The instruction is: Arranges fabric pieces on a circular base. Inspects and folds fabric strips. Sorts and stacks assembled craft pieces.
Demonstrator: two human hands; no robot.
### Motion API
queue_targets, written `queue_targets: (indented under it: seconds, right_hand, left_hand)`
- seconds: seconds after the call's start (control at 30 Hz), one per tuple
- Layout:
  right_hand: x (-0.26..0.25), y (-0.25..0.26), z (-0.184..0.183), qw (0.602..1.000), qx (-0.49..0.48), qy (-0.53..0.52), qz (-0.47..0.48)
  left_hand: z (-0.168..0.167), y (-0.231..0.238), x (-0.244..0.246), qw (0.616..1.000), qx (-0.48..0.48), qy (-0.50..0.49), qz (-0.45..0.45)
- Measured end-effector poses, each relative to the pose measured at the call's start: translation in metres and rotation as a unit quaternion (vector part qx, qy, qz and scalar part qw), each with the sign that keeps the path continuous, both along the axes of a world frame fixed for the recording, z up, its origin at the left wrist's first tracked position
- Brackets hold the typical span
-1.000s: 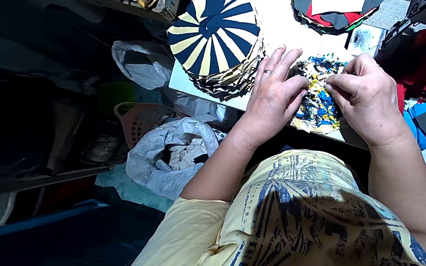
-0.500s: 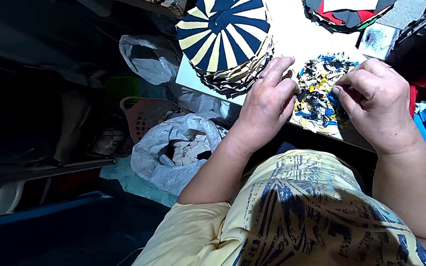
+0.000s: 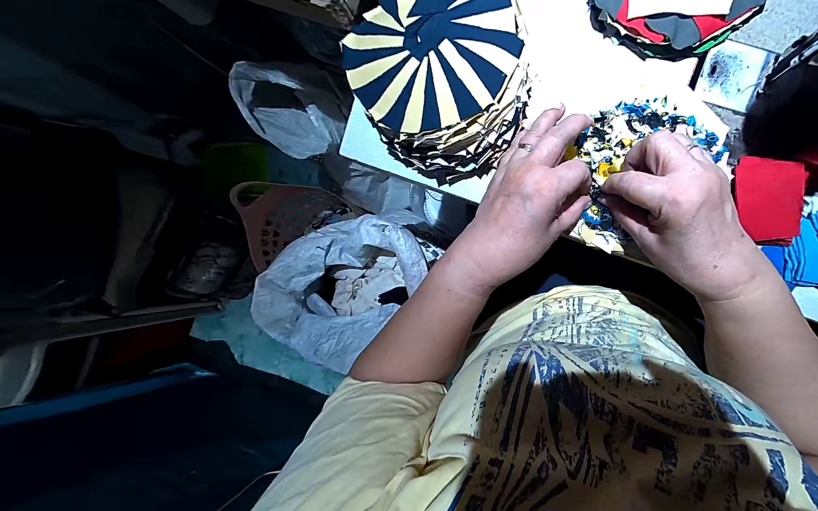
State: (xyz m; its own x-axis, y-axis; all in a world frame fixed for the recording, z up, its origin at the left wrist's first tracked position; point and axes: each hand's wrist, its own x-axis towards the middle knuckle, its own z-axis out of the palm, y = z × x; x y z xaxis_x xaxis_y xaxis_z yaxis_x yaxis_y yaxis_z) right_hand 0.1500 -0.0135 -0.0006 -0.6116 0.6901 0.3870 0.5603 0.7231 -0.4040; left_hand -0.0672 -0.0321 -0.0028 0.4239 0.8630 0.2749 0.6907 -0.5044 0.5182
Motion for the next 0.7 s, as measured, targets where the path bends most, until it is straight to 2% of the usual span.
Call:
queue_targets:
  seconds: [0.23, 0.37, 0.5, 0.7]
  right_hand:
    - [0.013, 0.006, 0.002, 0.998, -0.019, 0.049, -0.018]
    - [0.013, 0.005, 0.001, 0.999, -0.018, 0.030, -0.028]
    - [0.016, 0.004, 0.004, 0.999, -0.010, 0.006, -0.045]
    - [0.019, 0.004, 0.011, 0.996, 0.008, 0.033, -0.078]
  left_hand:
    - [0.001, 0.000, -0.003, 0.998, 0.053, -0.045, -0.005]
    - [0.000, 0.001, 0.002, 0.998, 0.046, -0.013, -0.048]
    - [-0.005, 0.001, 0.002, 0.998, 0.041, 0.021, -0.049]
    - [-0.001, 0.003, -0.003, 0.997, 0.055, -0.001, -0.046]
